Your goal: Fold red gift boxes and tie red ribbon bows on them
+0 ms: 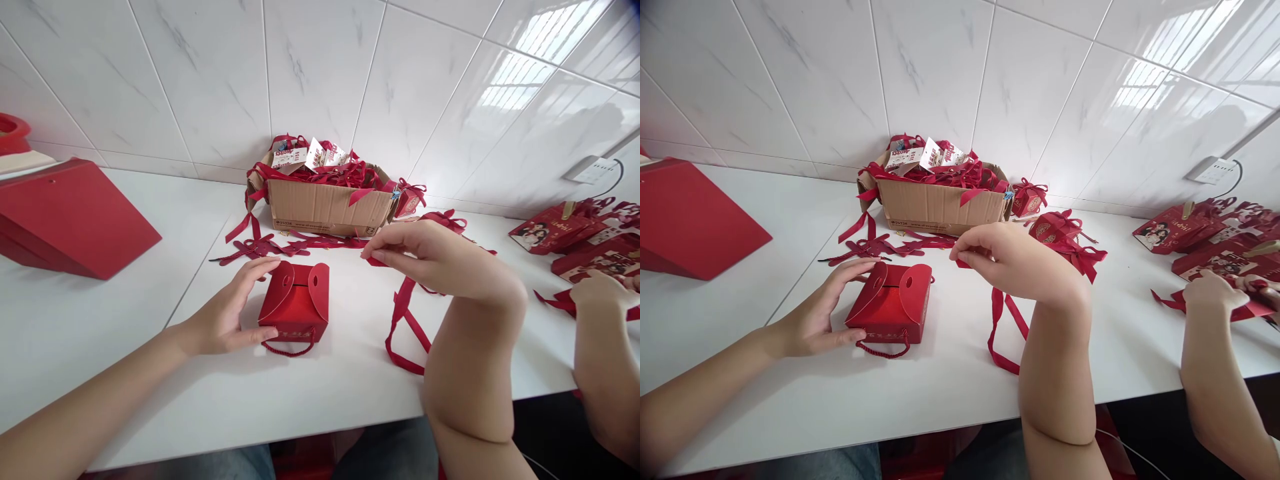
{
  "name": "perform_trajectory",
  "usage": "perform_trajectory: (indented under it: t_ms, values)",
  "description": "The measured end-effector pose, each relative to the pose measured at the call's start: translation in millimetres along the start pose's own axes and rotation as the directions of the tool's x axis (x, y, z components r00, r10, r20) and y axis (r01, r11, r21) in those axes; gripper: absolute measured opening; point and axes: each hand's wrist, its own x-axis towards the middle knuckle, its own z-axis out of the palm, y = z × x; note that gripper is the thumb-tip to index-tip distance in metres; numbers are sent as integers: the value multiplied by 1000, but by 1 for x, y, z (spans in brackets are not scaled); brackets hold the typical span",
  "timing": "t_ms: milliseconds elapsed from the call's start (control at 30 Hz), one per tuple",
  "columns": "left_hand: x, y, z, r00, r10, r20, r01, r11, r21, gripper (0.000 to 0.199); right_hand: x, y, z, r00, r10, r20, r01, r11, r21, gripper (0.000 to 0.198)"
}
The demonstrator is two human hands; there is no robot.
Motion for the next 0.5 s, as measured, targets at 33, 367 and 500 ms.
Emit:
perform_trajectory:
  t_ms: [33,367,500]
  values:
    - [0,-1,-1,1000,9,12,-9,1000,9,86,1,0,1,1000,-16,14,16,1000,8,19]
    - [1,-1,-3,999,33,37,-34,999,22,83,24,-8,25,969,-18,247,-1,997,78,12]
    - [1,-1,-3,998,43,39,-44,999,25,82,34,-7,36,956,-15,293,-9,997,83,9]
